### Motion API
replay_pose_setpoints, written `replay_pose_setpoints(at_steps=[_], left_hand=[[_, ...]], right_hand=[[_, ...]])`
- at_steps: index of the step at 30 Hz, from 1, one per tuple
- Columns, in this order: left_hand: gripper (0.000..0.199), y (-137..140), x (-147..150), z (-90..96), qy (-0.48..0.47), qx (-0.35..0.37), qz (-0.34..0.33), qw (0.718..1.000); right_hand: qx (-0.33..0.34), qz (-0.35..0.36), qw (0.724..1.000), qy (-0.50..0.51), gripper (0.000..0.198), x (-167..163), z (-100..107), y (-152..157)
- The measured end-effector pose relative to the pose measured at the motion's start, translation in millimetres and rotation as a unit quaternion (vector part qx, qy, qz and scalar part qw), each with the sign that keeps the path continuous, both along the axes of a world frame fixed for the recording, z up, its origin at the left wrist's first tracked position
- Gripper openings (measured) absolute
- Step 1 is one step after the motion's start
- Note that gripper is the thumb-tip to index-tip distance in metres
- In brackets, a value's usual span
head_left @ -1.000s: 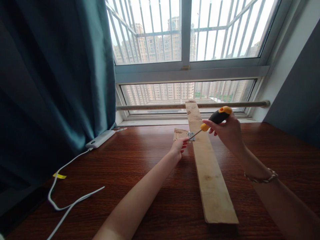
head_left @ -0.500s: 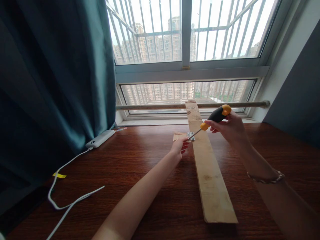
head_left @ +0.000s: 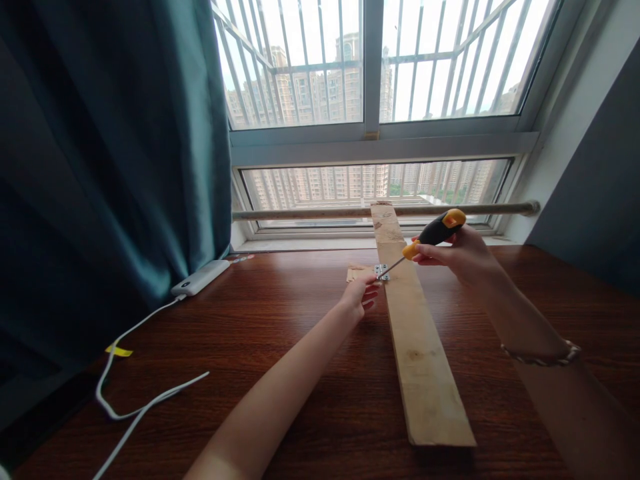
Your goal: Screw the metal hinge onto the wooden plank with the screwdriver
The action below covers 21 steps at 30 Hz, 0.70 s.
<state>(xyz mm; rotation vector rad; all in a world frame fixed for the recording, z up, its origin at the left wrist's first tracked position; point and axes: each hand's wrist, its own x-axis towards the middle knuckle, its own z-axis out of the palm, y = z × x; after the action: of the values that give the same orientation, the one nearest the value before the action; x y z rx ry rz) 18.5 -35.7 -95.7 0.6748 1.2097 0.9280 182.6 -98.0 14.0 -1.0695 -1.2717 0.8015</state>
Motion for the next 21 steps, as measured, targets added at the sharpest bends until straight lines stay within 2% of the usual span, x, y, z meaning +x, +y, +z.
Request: replay_pose_setpoints(at_steps=[4, 7, 9, 11, 13, 15, 18, 21], left_hand=[[0.013, 0, -1, 2.1, -0.02, -0.014, -0.007, 1.0], [0.011, -1, -2, 4.1, -0.032, -0.018, -0.011, 0.999], [0.01, -1, -2, 4.6, -0.035, -0.02, -0.011, 0.999], [0.01, -1, -3, 4.5, -0.036, -0.02, -0.011, 0.999], [0.01, -1, -3, 4.2, -0.036, -0.021, -0.009, 0.999], [0.012, 0, -3, 4.0, -0.034, -0.023, -0.007, 0.999], [0.014, 1, -2, 4.4, -0.033, -0.029, -0.005, 0.999], [0.015, 1, -2, 5.7, -0.038, -0.033, -0.006, 0.999]], right_hand=[[0.012, 0.007, 1.0, -0.007, 0.04, 3, -1, 0], [0.033, -0.082, 0.993, -0.082, 0.041, 1, -4, 1], [0.056, -0.165, 0.973, -0.153, 0.04, -2, -7, 2], [0.07, -0.203, 0.96, -0.181, 0.041, -5, -7, 1], [0.055, -0.162, 0.974, -0.145, 0.043, -6, -5, 0], [0.012, -0.071, 0.994, -0.078, 0.046, -4, -1, -3], [-0.028, 0.038, 0.999, -0.003, 0.054, 1, 7, -7], [-0.023, 0.048, 0.999, 0.001, 0.045, 4, 9, -9]])
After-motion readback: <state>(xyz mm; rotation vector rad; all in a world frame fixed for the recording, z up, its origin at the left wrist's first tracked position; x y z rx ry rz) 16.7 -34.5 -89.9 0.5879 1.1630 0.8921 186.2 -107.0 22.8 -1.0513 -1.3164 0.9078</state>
